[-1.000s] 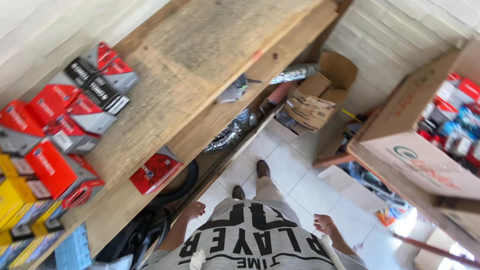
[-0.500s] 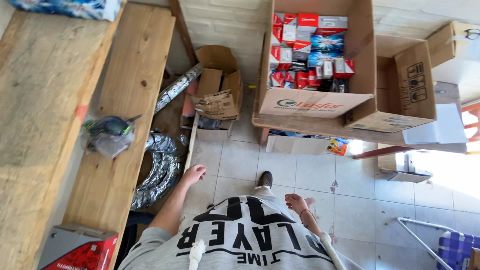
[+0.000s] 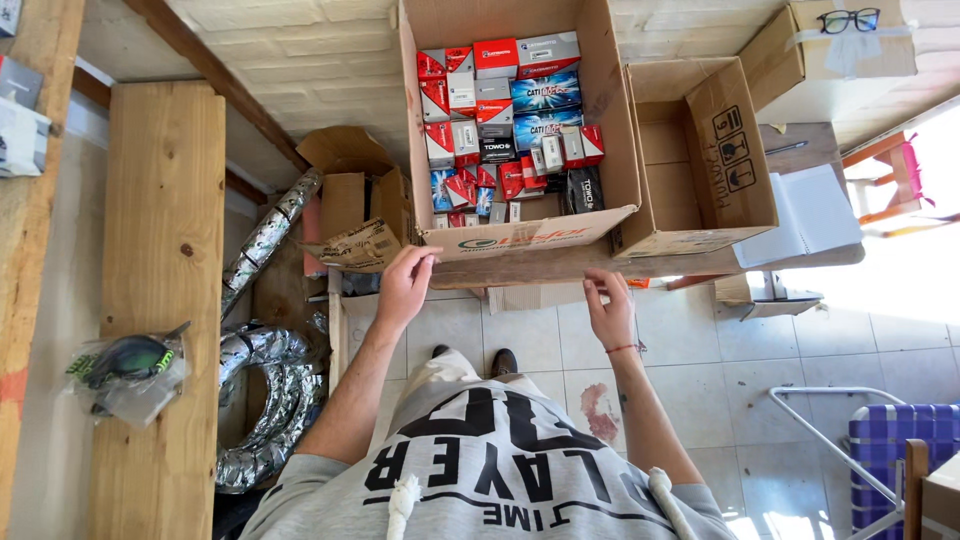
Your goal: The person organizes boxes of auto parts from a large shipping box onto a wooden shelf by hand.
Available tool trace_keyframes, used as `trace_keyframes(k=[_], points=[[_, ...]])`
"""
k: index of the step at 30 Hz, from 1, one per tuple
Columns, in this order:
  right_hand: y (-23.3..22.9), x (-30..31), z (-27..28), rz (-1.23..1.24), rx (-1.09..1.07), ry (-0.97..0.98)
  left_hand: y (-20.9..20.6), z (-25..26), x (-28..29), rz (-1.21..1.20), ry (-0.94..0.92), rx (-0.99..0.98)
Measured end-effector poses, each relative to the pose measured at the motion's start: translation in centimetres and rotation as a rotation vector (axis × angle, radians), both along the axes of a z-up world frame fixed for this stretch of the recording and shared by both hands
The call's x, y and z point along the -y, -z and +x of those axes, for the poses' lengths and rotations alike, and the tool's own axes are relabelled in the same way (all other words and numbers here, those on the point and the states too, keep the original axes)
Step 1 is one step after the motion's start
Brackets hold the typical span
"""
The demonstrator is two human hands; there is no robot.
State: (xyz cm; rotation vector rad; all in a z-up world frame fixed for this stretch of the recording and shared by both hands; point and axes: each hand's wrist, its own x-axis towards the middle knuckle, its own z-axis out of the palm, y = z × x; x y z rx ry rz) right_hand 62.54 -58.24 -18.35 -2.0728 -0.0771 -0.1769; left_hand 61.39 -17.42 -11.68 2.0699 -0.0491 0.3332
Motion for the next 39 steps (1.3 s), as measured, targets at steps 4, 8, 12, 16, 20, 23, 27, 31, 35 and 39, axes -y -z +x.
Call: trace_keyframes(k=[4,8,12,16,20,23,27,31,35,39], points=[[-7.2,-3.0,4.3,-0.080,0.321,-0.012,-3.3,3.9,0.6,-0.014,0.000,0.114],[-8.6,-4.5,7.6,-0.333,0.485,-0.042,-3.8,7.9,0.1,-0.011,-0.040,0.190],[-6.8,-5.0,10.3,-0.449,0.526,-0.026,-4.0,11.8,-0.9,0.001,-0.081,0.216],[-6.2,-4.6,13.2,-0.511,0.496,-0.047,-3.9,15.7,-2.1,0.001,-0.125,0.192],[-7.5,-4.9,15.4,-0.472,0.276,-0.093,-4.0,19.7,-2.8,0.020,-0.125,0.139],[-10.3,-6.4,16.2,-0.477,0.034,-0.080,-3.2,22.1,-3.4,0.043,-0.108,0.129],[-11.7,-6.8,18.2,-0.575,-0.357,-0.113,-1.9,24.8,-3.7,0.055,-0.150,0.084],[-14.2,-7.5,21.1,-0.573,-0.487,-0.261,-1.0,27.0,-4.0,0.019,-0.179,0.060],[-15.0,-8.3,25.3,-0.493,-0.568,-0.435,-0.4,28.6,-4.1,-0.057,-0.259,0.036],[-12.6,-8.9,31.1,-0.578,-0.468,-0.591,-1.8,28.7,-3.5,-0.190,-0.328,-0.091]])
